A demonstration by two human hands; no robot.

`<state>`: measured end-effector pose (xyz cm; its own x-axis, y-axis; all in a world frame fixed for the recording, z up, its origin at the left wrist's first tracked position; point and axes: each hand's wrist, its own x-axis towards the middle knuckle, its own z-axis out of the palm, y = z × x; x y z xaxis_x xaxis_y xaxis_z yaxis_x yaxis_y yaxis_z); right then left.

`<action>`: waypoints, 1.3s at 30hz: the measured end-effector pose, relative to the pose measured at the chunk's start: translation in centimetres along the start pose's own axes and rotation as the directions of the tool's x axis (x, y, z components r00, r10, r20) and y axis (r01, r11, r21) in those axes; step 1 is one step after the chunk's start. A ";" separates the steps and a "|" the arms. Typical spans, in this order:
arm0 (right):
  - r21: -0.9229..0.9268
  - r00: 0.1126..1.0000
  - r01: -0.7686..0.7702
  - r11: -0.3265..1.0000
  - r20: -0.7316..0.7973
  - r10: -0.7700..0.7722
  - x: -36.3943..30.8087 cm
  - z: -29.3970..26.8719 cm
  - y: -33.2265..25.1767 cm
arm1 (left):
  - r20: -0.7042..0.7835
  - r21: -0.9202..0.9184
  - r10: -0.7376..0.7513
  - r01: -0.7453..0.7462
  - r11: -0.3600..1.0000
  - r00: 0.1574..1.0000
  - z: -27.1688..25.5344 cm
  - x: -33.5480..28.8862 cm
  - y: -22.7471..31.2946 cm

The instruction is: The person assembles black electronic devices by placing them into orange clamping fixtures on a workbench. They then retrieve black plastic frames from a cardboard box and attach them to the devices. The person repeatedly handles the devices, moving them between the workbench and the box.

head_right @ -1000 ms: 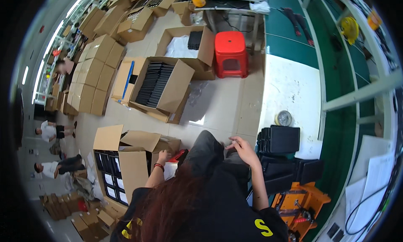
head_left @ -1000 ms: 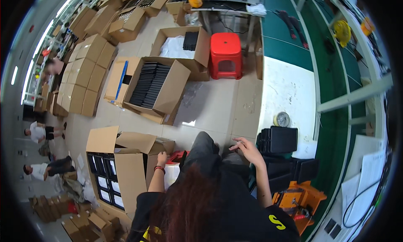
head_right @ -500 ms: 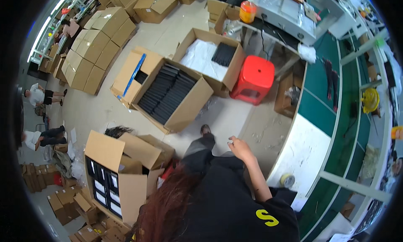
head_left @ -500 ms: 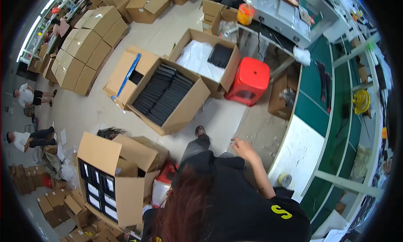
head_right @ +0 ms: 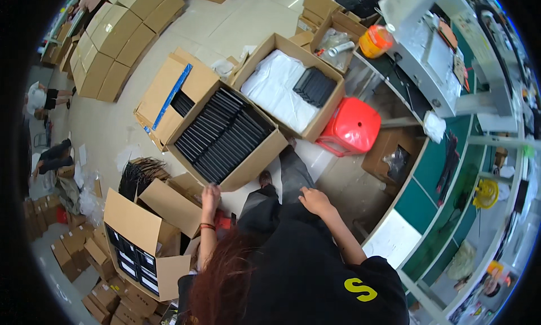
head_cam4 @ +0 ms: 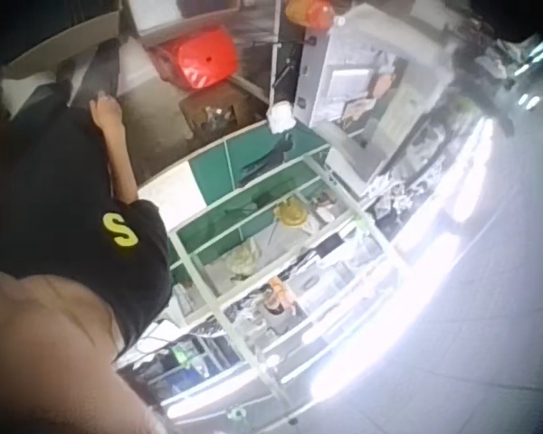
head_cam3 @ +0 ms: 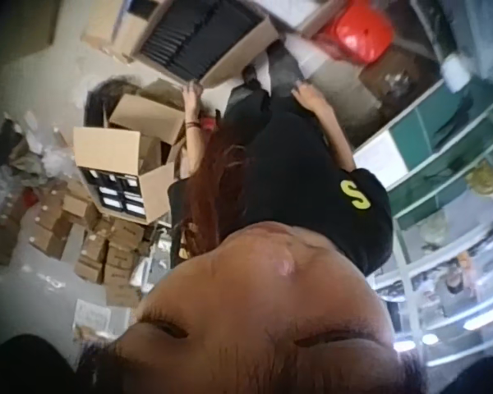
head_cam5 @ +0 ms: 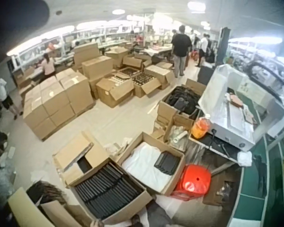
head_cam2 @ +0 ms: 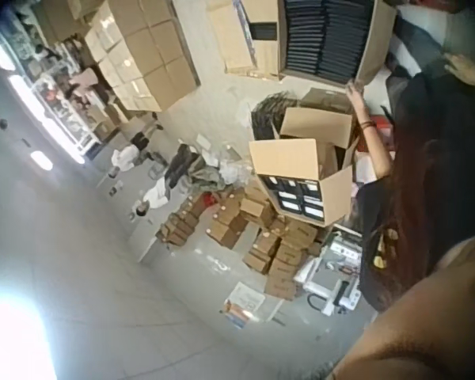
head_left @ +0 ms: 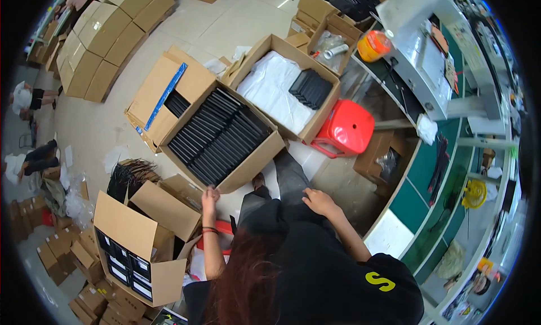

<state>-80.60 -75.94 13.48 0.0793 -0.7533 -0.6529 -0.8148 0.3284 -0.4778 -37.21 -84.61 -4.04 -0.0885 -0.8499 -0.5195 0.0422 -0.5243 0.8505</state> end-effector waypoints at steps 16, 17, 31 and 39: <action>-0.133 0.970 0.057 0.989 -0.227 -0.086 34.6 -15.1 13.0 | -0.377 -0.159 -0.627 0.619 0.769 0.682 14.9 -5.8 2.2; -0.030 0.966 0.029 0.999 -0.257 -0.036 37.9 -15.2 14.0 | -0.381 -0.170 -0.641 0.631 0.757 0.667 15.3 -5.8 2.2; -0.027 0.498 -0.793 0.609 -0.605 0.621 57.1 -16.5 13.6 | -0.398 -0.211 -0.750 0.743 0.635 0.528 16.5 -4.6 2.6; -0.018 0.621 -0.717 0.697 -0.472 0.626 58.3 -18.2 15.6 | -0.388 -0.167 -0.732 0.739 0.653 0.560 14.8 -3.1 4.5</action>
<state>-99.19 -125.09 -21.34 -0.7316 -0.5310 -0.4275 -0.6354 0.7584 0.1454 -51.49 -83.58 2.60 0.3053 -0.1124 -0.9456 0.1287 -0.9790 0.1579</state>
